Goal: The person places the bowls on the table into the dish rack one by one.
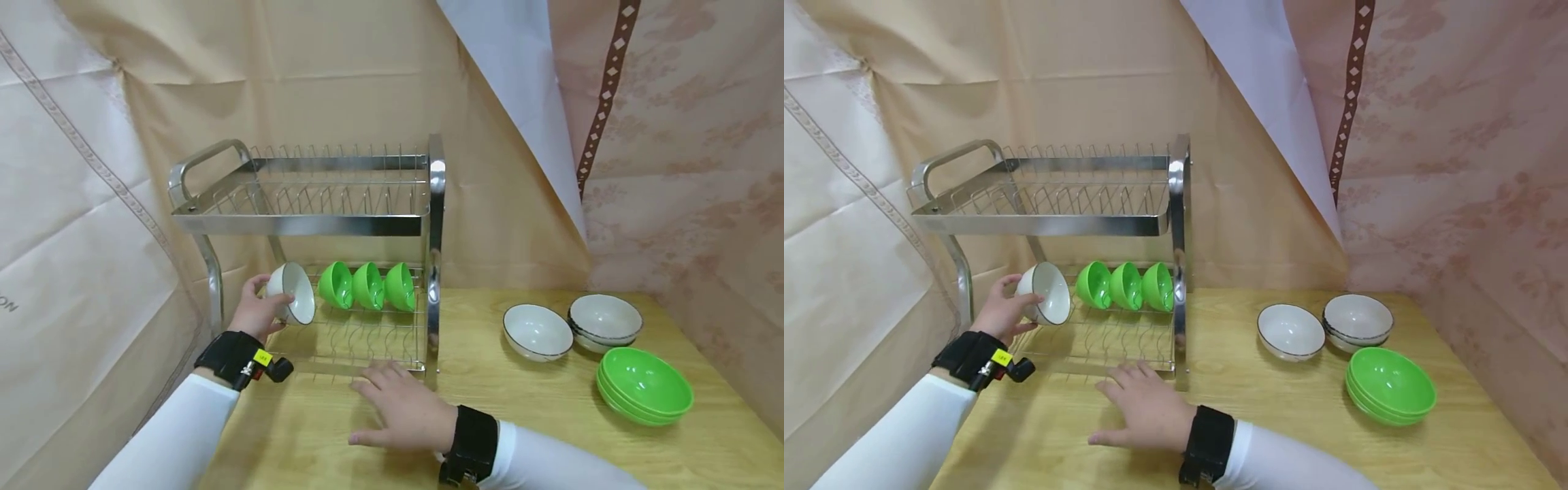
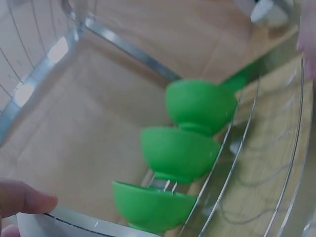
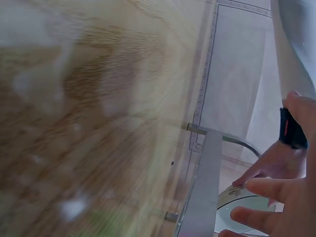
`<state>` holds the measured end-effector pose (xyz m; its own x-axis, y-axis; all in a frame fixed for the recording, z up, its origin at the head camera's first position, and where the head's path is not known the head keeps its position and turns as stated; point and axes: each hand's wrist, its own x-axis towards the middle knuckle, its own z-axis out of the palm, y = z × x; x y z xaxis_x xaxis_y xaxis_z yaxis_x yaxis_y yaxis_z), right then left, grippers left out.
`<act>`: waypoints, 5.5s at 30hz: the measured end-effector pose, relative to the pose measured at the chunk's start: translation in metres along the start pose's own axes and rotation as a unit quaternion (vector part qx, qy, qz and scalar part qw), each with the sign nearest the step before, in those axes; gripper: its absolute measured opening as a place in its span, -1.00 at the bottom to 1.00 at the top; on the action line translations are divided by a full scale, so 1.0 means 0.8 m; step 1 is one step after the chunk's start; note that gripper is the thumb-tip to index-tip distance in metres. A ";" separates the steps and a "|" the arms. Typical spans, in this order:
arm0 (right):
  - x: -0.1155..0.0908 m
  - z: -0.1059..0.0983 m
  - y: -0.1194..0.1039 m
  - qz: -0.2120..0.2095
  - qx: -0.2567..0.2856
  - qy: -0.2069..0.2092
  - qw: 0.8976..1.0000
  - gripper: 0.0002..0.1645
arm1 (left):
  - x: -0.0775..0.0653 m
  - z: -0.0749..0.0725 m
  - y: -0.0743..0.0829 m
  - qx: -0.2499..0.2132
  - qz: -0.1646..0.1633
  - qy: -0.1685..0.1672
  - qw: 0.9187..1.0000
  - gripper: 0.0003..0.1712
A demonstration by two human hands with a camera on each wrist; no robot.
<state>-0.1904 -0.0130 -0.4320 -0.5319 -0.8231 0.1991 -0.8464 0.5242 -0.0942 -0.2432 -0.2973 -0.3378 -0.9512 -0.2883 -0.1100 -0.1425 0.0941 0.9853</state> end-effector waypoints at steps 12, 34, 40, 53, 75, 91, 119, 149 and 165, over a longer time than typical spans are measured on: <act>-0.014 0.001 0.000 -0.019 0.000 0.022 1.000 -0.06 | 0.053 0.018 -0.006 0.190 0.082 0.068 0.976 -0.09; -0.024 0.002 -0.005 -0.035 -0.025 0.032 0.999 -0.12 | 0.106 0.035 -0.019 0.253 0.095 0.056 0.961 -0.20; -0.029 0.001 -0.001 -0.031 -0.002 0.019 0.999 -0.14 | 0.113 0.034 -0.017 0.232 0.092 0.045 0.967 -0.22; -0.034 -0.003 0.002 -0.032 -0.024 0.033 0.999 -0.15 | 0.123 0.023 -0.020 0.198 0.069 0.000 0.978 -0.22; -0.045 -0.010 0.001 -0.012 -0.016 0.017 1.000 -0.13 | 0.140 -0.005 -0.018 0.265 0.093 -0.093 0.955 -0.18; -0.094 -0.032 0.024 0.090 0.077 0.033 0.992 -0.17 | 0.028 0.052 -0.016 0.404 0.239 -0.028 0.882 -0.25; -0.174 -0.064 0.118 0.264 0.048 0.173 0.948 -0.25 | -0.159 0.193 -0.096 0.433 0.503 -0.053 0.746 -0.15; -0.167 -0.032 0.216 0.356 -0.041 0.102 0.928 -0.90 | -0.162 0.205 -0.099 0.448 0.475 -0.076 0.753 -0.17; -0.166 -0.081 0.159 0.331 0.040 0.080 0.939 -0.67 | -0.158 0.209 -0.107 0.267 0.266 -0.201 0.904 -0.19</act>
<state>-0.2259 0.1773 -0.4070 -0.9373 -0.2749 0.2145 -0.3335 0.8862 -0.3215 -0.1565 -0.1099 -0.4302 -0.9315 0.2926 0.2160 0.3543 0.5959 0.7207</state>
